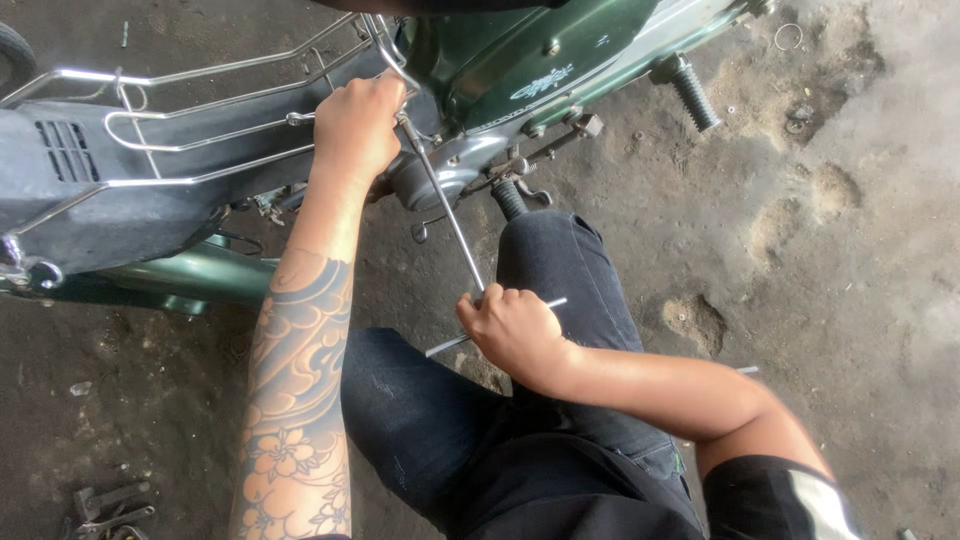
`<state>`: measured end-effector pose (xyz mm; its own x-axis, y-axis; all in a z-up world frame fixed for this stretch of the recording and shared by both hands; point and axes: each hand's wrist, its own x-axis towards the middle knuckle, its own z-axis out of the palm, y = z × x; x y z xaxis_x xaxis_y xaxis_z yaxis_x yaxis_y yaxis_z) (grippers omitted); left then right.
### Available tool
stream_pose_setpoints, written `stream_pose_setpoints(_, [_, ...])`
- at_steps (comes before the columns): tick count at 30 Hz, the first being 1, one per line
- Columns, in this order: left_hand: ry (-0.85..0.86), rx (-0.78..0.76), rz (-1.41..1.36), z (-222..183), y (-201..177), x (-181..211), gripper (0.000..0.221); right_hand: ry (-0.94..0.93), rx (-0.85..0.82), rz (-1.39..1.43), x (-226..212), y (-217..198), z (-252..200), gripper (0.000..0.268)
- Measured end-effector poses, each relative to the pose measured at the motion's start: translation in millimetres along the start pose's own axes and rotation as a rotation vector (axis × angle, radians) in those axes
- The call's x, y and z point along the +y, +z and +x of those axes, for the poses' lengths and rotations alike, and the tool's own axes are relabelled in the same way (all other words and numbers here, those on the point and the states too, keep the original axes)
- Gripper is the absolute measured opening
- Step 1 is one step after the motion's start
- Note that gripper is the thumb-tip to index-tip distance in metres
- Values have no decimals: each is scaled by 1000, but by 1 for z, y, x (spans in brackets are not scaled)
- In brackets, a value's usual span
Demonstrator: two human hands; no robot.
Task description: Repairing a motorcycle by loosening and tightening bolts using a T-handle wrench and a spanner.
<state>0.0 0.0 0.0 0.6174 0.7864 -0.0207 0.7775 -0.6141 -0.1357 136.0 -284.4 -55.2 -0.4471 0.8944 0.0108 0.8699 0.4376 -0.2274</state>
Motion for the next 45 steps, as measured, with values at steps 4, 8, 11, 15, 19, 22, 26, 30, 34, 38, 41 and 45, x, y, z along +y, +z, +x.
stream_pose_setpoints(4, [-16,8,-19,2,5,-2,33,46,48,-456,9,-7,-6,26])
stream_pose_setpoints(8, [-17,7,-29,2,2,-2,32,34,23,-851,31,11,-9,29])
stream_pose_setpoints(11, [-15,2,-54,1,4,-1,33,24,24,-1018,32,10,-9,27])
stream_pose_setpoints(15, [1,30,-19,2,-2,2,32,-104,130,-758,55,27,-14,15])
stream_pose_setpoints(19, [-23,63,3,-1,-5,7,36,-210,124,-248,86,30,-15,80])
stream_pose_setpoints(22, [-17,25,-1,-1,-10,8,33,-183,236,139,93,47,-28,96])
stream_pose_setpoints(26, [-8,44,-30,-3,-8,7,33,342,840,326,43,80,-68,43])
stream_pose_setpoints(30, [-10,63,-8,-1,-11,8,31,1021,610,1499,44,61,-68,71])
stream_pose_setpoints(34, [-19,68,-25,-3,-11,10,35,1084,42,930,75,25,-51,52])
stream_pose_setpoints(38, [-7,88,-23,-2,-5,8,33,1132,189,814,49,46,-50,36])
stream_pose_setpoints(41, [-4,94,-28,-1,-2,2,34,964,634,925,29,59,-39,27])
stream_pose_setpoints(45, [-11,79,-47,0,1,-1,33,200,992,1290,-3,47,-19,12])
